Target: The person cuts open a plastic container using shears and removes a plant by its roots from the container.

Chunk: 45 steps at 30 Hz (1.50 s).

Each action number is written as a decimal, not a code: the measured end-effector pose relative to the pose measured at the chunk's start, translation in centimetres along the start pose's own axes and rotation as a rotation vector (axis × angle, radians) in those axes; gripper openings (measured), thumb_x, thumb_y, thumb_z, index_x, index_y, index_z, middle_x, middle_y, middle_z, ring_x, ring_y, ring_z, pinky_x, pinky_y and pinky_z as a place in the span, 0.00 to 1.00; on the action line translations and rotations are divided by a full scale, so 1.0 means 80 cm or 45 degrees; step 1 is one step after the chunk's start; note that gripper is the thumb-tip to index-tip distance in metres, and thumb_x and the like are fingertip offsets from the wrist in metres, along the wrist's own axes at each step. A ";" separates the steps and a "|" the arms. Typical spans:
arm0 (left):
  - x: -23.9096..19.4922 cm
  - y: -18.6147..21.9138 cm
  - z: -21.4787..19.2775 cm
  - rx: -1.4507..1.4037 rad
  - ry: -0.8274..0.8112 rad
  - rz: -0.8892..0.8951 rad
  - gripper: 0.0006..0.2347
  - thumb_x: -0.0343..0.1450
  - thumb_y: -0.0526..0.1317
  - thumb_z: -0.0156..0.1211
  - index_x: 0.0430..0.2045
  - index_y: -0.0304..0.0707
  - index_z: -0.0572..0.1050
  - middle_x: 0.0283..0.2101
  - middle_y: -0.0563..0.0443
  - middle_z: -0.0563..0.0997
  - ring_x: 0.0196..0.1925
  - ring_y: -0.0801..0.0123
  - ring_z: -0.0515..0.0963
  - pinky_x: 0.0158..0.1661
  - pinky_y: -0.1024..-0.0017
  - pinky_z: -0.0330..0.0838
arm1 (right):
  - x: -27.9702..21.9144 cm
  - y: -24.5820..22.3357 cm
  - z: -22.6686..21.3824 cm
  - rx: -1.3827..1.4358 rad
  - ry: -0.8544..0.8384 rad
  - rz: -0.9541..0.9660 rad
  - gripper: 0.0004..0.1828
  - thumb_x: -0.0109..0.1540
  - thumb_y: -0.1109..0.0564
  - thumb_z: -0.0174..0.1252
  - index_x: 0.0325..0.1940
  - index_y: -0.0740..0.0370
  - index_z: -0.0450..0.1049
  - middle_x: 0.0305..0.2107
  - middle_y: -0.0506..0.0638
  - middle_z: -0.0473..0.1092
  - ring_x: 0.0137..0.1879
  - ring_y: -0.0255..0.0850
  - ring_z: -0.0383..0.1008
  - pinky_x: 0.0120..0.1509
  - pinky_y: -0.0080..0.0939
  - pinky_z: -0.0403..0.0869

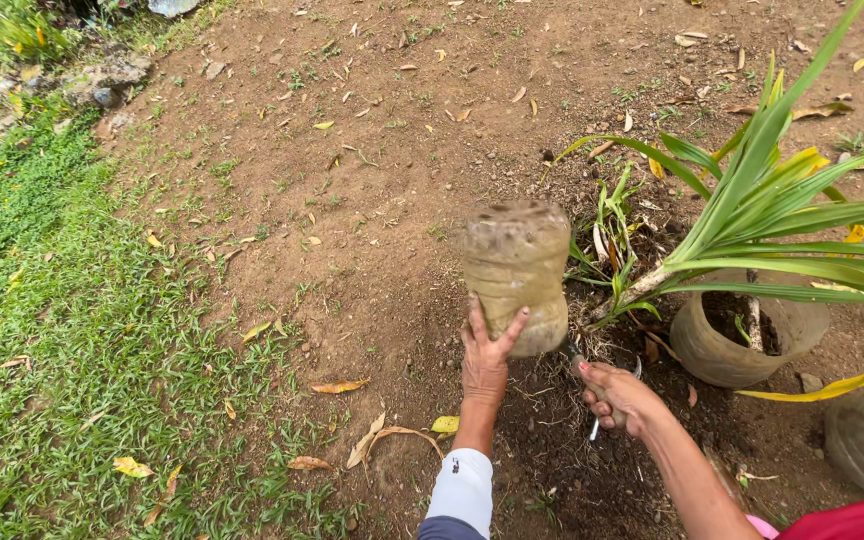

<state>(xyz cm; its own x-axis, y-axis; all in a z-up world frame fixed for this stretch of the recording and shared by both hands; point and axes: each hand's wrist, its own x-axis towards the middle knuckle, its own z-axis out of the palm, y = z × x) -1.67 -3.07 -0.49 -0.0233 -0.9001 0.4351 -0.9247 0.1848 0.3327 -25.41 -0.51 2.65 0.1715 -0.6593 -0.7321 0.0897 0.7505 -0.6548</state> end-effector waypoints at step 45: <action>-0.072 0.056 -0.108 -0.795 -0.609 -1.218 0.44 0.62 0.20 0.44 0.74 0.62 0.42 0.76 0.37 0.51 0.74 0.45 0.60 0.71 0.57 0.56 | -0.006 0.037 0.055 -2.691 0.384 -0.702 0.32 0.67 0.65 0.40 0.78 0.58 0.49 0.35 0.55 0.73 0.34 0.42 0.79 0.34 0.40 0.81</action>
<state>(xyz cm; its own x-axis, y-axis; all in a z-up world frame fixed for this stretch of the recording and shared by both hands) -2.37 6.36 5.67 0.3037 -0.8061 -0.5078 -0.3101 -0.5876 0.7474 -20.91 2.26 1.89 0.3791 -0.8691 -0.3177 -0.8627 -0.4561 0.2182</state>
